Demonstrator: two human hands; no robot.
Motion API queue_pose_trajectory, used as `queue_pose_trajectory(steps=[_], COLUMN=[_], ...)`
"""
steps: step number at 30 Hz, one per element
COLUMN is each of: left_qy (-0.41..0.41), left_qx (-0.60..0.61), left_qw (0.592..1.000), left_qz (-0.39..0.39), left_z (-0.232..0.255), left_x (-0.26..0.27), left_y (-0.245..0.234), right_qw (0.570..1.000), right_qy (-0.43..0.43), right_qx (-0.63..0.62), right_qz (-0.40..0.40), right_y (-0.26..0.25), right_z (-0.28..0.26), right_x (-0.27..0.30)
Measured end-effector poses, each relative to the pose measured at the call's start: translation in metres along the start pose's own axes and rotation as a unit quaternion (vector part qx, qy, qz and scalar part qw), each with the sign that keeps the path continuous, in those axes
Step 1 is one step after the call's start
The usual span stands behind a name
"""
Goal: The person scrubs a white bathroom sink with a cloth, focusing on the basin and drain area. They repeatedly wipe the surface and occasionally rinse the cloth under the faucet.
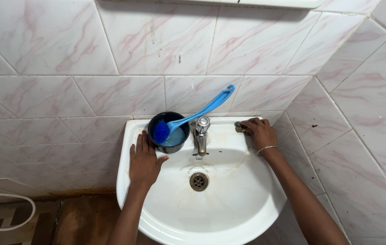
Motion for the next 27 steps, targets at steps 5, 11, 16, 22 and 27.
queue_pose_trajectory(steps=[5,11,16,22,27], left_qy=[-0.002,-0.004,-0.006,-0.008,-0.010], left_qx=[0.002,-0.001,0.020,0.003,-0.008], left_qw=[1.000,1.000,1.000,1.000,1.000], left_qz=[0.006,-0.009,-0.003,-0.003,-0.013], left_z=[0.000,0.000,0.000,-0.001,0.000], left_x=[-0.001,-0.002,-0.002,-0.004,-0.003], left_y=[-0.001,0.001,0.003,0.002,0.003], right_qw=[0.996,0.973,0.988,0.998,0.994], right_qy=[0.033,0.053,-0.041,0.039,0.029], right_qx=[-0.039,-0.110,-0.132,0.009,-0.023], right_qz=[-0.068,-0.198,-0.069,-0.053,-0.102], right_y=[-0.006,-0.002,-0.001,0.000,-0.027], right_z=[-0.002,0.007,0.014,0.001,-0.011], right_x=[0.005,0.030,0.005,-0.016,0.012])
Point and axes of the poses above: each hand's wrist, its own x-axis away from the middle knuckle, its own y-axis out of the palm, z = x × y, the point moved 5 cm from there along -x, towards the middle knuckle, and after that the axes turned 6 degrees about -z, right-handed, at the moved point
